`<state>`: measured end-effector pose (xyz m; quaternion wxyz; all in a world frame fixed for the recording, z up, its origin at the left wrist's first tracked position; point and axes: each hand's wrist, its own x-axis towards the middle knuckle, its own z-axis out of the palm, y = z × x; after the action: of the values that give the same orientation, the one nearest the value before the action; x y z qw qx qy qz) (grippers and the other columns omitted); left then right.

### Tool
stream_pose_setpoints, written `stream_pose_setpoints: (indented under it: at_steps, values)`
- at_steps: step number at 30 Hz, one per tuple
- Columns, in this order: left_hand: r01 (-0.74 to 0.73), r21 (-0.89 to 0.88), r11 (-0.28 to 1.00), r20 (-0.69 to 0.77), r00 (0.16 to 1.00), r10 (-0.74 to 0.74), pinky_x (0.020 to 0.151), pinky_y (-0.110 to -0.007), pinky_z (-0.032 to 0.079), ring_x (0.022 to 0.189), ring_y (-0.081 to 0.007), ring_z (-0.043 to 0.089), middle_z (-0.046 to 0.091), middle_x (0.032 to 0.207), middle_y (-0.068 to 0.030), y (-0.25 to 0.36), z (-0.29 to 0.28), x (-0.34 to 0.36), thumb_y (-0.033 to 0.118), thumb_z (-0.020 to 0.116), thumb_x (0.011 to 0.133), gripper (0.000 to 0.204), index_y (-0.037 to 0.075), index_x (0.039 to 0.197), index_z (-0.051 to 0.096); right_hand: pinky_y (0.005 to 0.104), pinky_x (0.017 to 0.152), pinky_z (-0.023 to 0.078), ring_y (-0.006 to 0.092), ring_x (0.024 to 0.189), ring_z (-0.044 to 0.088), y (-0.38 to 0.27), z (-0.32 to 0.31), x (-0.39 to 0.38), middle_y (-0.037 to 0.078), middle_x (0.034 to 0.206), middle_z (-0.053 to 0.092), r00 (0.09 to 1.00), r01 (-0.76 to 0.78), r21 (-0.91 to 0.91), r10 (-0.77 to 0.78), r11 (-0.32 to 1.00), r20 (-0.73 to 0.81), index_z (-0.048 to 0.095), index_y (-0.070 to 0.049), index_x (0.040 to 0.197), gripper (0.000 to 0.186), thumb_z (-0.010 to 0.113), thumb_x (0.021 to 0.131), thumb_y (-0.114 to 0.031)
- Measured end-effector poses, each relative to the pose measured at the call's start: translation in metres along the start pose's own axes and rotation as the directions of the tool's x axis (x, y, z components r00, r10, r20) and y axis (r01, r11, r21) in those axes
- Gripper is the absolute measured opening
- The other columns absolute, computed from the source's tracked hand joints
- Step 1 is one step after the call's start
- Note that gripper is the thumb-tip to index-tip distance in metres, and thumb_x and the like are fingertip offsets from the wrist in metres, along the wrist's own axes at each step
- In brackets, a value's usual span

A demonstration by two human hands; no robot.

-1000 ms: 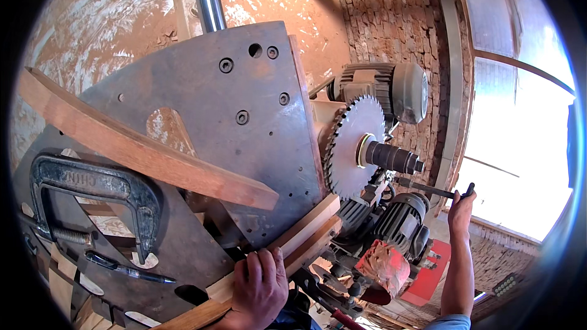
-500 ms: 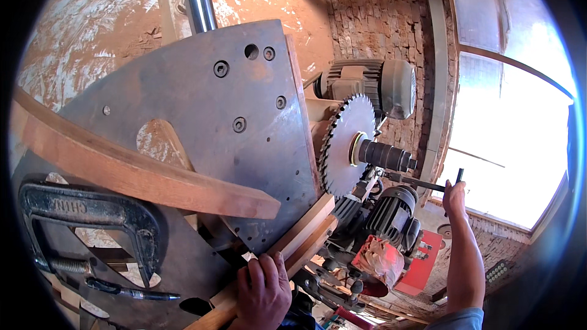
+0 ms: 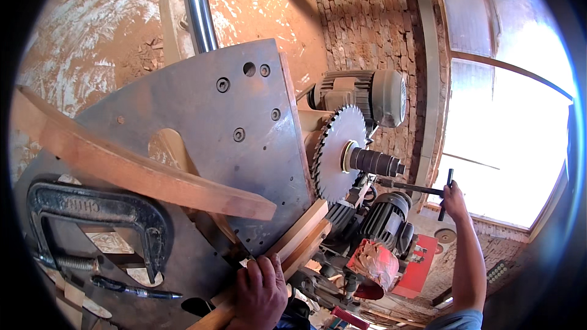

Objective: The person measures several wooden boards using a tape measure and a pencil, then uses a specialized saw to cut a slot or notch into one of the boards before securing it with a C-clamp.

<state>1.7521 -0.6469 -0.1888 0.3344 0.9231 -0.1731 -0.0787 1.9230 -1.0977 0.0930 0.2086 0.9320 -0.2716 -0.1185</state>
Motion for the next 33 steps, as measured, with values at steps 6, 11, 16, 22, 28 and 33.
stream_pose_setpoints:
  at_steps: [6,11,16,22,28,33]
  values:
    - [0.010,0.079,0.997,0.028,1.000,-0.012,0.096,-0.053,0.042,0.110,-0.0373,0.048,0.050,0.121,-0.0219,0.007,0.014,-0.003,0.032,0.075,0.075,0.072,-0.010,0.131,0.055,0.0503,0.117,0.036,0.0435,0.139,0.042,0.011,-0.017,-0.037,0.024,0.150,0.043,0.780,0.435,-0.620,-0.617,0.652,-0.102,0.041,-0.002,0.146,0.072,0.063,0.078,0.008]
    - [0.022,0.013,1.000,0.068,0.997,-0.023,0.097,-0.051,0.040,0.110,-0.0371,0.049,0.051,0.121,-0.0210,0.011,0.005,0.001,0.033,0.083,0.063,0.088,-0.009,0.133,0.049,0.0520,0.120,0.032,0.0380,0.142,0.042,0.016,-0.010,-0.017,0.016,0.144,0.051,0.618,0.693,-0.545,-0.779,0.472,0.110,0.060,-0.005,0.122,0.055,0.076,0.076,-0.031]
    - [0.009,0.165,0.986,-0.009,1.000,-0.008,0.095,-0.053,0.042,0.108,-0.0381,0.051,0.052,0.119,-0.0224,0.014,0.013,0.000,0.032,0.084,0.061,0.089,-0.009,0.132,0.048,0.0590,0.114,0.035,0.0418,0.130,0.052,0.033,0.005,0.010,0.015,0.106,0.064,0.340,0.848,-0.436,-0.940,0.302,0.010,0.064,-0.002,0.103,0.071,0.060,0.082,-0.070]
    - [0.026,0.188,0.982,0.035,0.999,-0.033,0.093,-0.051,0.043,0.108,-0.0376,0.052,0.052,0.117,-0.0212,0.023,0.003,0.003,0.032,0.086,0.058,0.091,-0.009,0.131,0.049,0.0613,0.107,0.041,0.0362,0.094,0.059,0.029,0.031,0.019,0.013,0.081,0.054,0.176,0.887,-0.361,-0.934,0.288,-0.311,0.060,-0.004,0.085,0.040,0.064,0.087,-0.043]
    - [0.030,0.220,0.975,0.013,0.999,-0.034,0.092,-0.049,0.044,0.108,-0.0370,0.053,0.053,0.119,-0.0214,0.027,0.000,0.003,0.032,0.087,0.058,0.091,-0.008,0.130,0.050,0.0600,0.104,0.043,0.0346,0.087,0.059,0.022,0.036,0.017,0.012,0.075,0.051,0.148,0.896,-0.317,-0.884,0.309,-0.444,0.058,-0.004,0.077,0.021,0.070,0.070,-0.019]
    - [0.028,0.209,0.978,0.010,0.999,-0.031,0.093,-0.049,0.044,0.108,-0.0369,0.053,0.053,0.120,-0.0216,0.026,0.003,0.005,0.031,0.086,0.059,0.089,-0.008,0.130,0.050,0.0587,0.103,0.044,0.0357,0.085,0.058,0.014,0.039,0.005,0.013,0.073,0.049,0.275,0.855,-0.257,-0.813,0.451,-0.513,0.057,-0.003,0.074,0.017,0.070,0.065,-0.012]
